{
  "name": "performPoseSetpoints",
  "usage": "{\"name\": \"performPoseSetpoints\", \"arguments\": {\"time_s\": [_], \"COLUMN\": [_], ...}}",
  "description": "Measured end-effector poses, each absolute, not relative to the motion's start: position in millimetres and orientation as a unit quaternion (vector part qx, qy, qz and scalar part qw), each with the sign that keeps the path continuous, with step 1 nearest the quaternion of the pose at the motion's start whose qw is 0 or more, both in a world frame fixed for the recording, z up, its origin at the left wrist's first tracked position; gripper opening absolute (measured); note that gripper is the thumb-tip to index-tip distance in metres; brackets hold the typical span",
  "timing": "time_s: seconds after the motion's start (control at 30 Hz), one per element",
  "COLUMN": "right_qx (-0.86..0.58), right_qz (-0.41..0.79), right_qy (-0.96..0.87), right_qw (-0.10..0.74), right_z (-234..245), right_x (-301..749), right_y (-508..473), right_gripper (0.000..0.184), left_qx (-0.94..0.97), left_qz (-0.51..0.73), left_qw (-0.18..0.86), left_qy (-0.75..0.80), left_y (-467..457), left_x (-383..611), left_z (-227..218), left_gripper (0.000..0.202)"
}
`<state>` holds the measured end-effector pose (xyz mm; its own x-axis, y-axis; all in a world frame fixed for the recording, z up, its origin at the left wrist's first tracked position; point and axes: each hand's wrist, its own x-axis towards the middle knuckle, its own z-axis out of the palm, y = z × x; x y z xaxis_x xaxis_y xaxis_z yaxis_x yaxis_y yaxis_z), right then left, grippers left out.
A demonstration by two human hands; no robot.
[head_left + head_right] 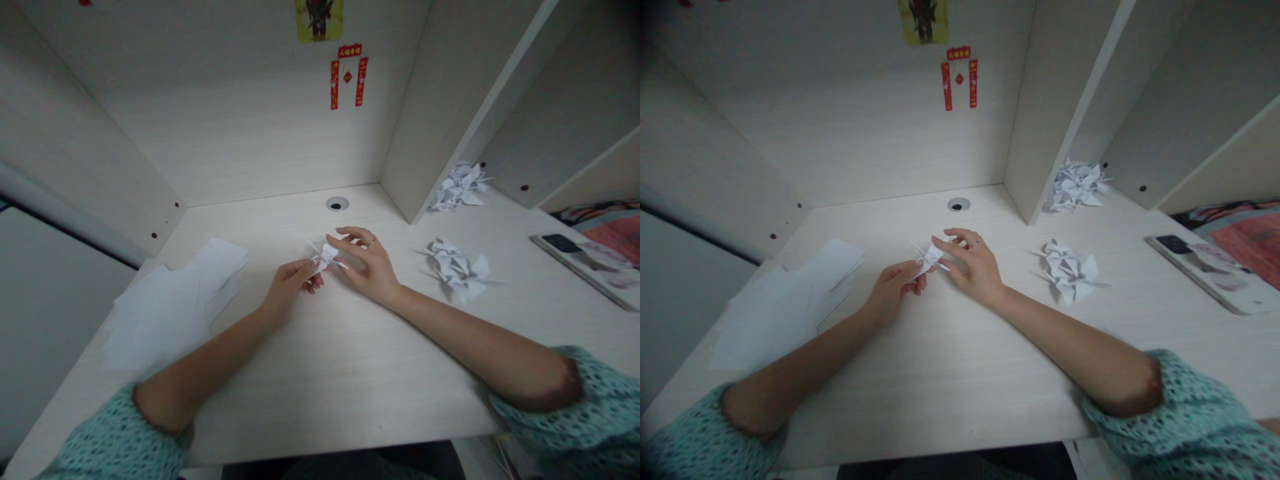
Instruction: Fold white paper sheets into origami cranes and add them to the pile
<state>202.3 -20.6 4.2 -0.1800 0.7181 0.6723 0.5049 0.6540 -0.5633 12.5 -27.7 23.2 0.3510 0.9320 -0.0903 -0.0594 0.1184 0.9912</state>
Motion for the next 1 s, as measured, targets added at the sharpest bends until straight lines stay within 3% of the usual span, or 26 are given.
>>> {"name": "performPoseSetpoints", "arguments": {"time_s": [0.17, 0.3, 0.47, 1.0], "right_qx": [-0.405, -0.390, -0.353, -0.338], "right_qz": [0.072, 0.068, 0.087, 0.136], "right_qy": [-0.752, -0.752, -0.776, -0.768], "right_qw": [0.515, 0.528, 0.515, 0.526], "right_z": [3, 4, 3, 0], "right_x": [204, 203, 203, 196], "right_y": [-21, -21, -21, -24], "right_gripper": [0.029, 0.031, 0.033, 0.026], "left_qx": [0.512, 0.583, 0.625, 0.570], "left_qz": [0.395, 0.397, 0.374, 0.384], "left_qw": [0.642, 0.577, 0.533, 0.581], "left_qy": [0.412, 0.412, 0.430, 0.437], "left_y": [-24, -21, -25, -32], "left_x": [11, 11, 14, 18], "left_z": [18, 16, 19, 13], "left_gripper": [0.061, 0.034, 0.017, 0.021]}}
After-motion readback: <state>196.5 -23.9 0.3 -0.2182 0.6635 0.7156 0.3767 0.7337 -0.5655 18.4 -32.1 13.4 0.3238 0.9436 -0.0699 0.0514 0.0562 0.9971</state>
